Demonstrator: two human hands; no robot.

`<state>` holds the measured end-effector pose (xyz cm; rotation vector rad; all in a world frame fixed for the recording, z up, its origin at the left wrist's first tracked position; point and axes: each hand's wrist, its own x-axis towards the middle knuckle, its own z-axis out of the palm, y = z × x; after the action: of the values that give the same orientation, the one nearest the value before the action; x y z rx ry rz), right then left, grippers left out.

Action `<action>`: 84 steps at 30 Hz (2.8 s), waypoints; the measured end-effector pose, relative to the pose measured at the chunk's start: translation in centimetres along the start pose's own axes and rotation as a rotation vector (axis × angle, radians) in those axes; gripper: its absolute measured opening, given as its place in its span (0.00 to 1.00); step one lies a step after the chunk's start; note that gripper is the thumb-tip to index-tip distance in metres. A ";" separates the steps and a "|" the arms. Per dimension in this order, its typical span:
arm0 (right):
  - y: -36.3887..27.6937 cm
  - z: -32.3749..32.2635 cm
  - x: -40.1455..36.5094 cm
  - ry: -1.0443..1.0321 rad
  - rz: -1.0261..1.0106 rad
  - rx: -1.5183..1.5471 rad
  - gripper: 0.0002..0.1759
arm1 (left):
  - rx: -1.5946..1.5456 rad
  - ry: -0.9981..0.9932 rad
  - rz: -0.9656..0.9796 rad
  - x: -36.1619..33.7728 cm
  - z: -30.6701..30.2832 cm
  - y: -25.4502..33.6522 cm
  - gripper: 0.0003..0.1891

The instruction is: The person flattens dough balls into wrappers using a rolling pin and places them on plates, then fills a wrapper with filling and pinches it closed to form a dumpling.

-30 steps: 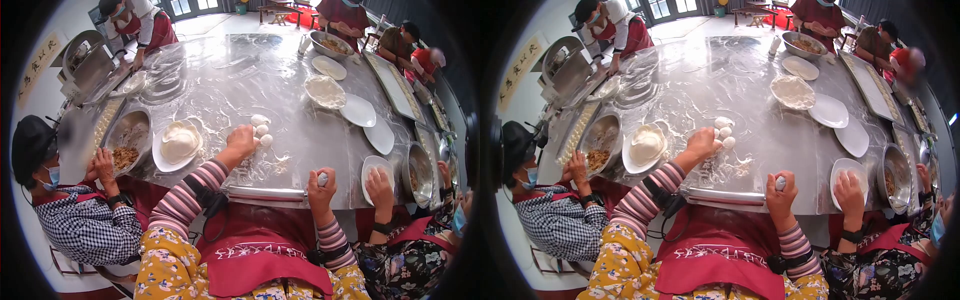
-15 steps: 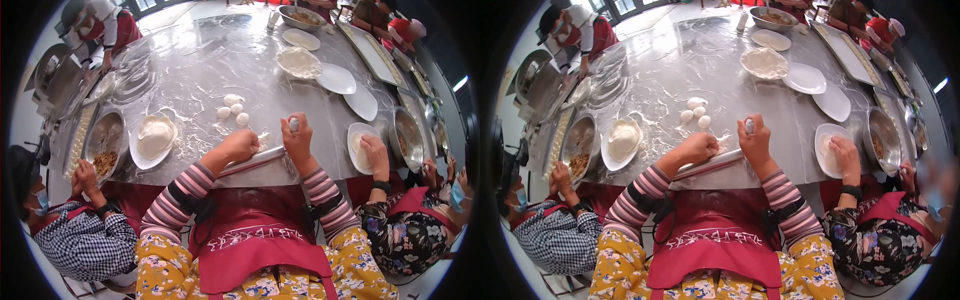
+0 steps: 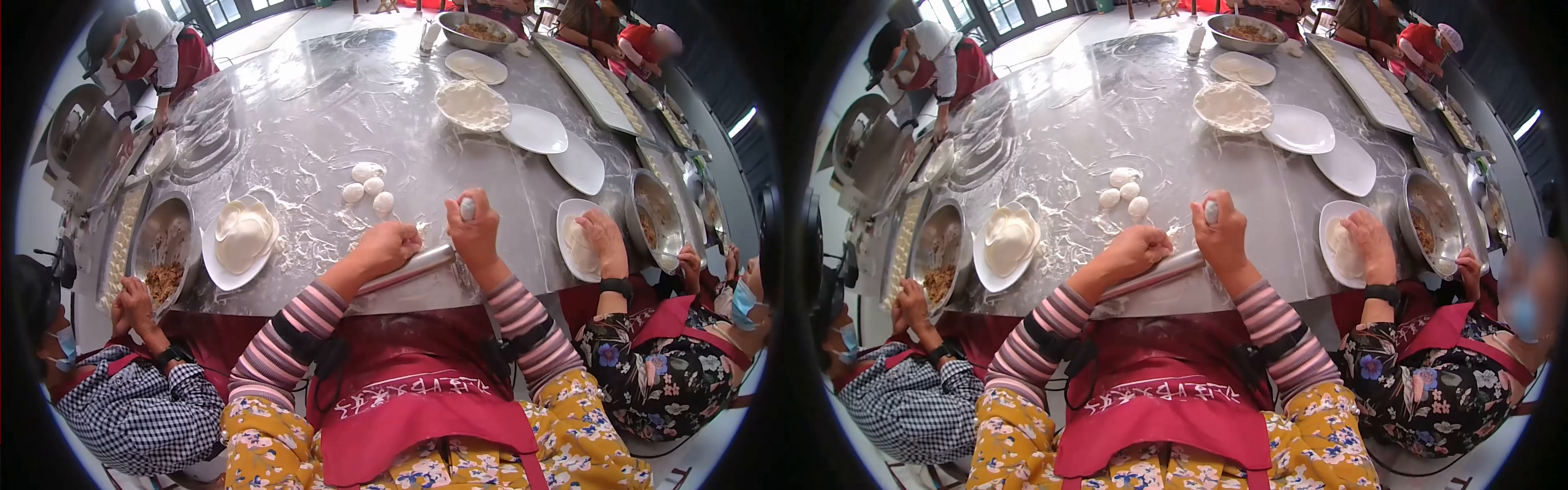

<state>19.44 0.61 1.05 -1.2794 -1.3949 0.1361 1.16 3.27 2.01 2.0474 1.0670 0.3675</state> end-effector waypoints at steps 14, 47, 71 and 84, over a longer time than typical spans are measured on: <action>0.1 1.0 0.9 0.019 -0.039 0.040 0.12 | -0.031 0.083 -0.015 -0.4 0.1 -0.3 0.07; -0.1 0.5 0.4 0.038 -0.054 0.001 0.12 | 0.029 -0.060 -0.032 0.6 0.4 0.2 0.08; -1.3 -2.7 -3.2 0.056 0.003 -0.080 0.12 | -0.053 -0.086 -0.001 -1.9 -0.3 0.5 0.07; -2.4 -4.7 -5.6 0.006 0.107 0.012 0.13 | -0.054 -0.057 0.003 -1.1 -0.2 -1.1 0.05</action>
<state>20.07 -7.01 0.68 -1.3436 -1.3184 0.2136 -0.19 2.89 1.40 2.0004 1.0092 0.3346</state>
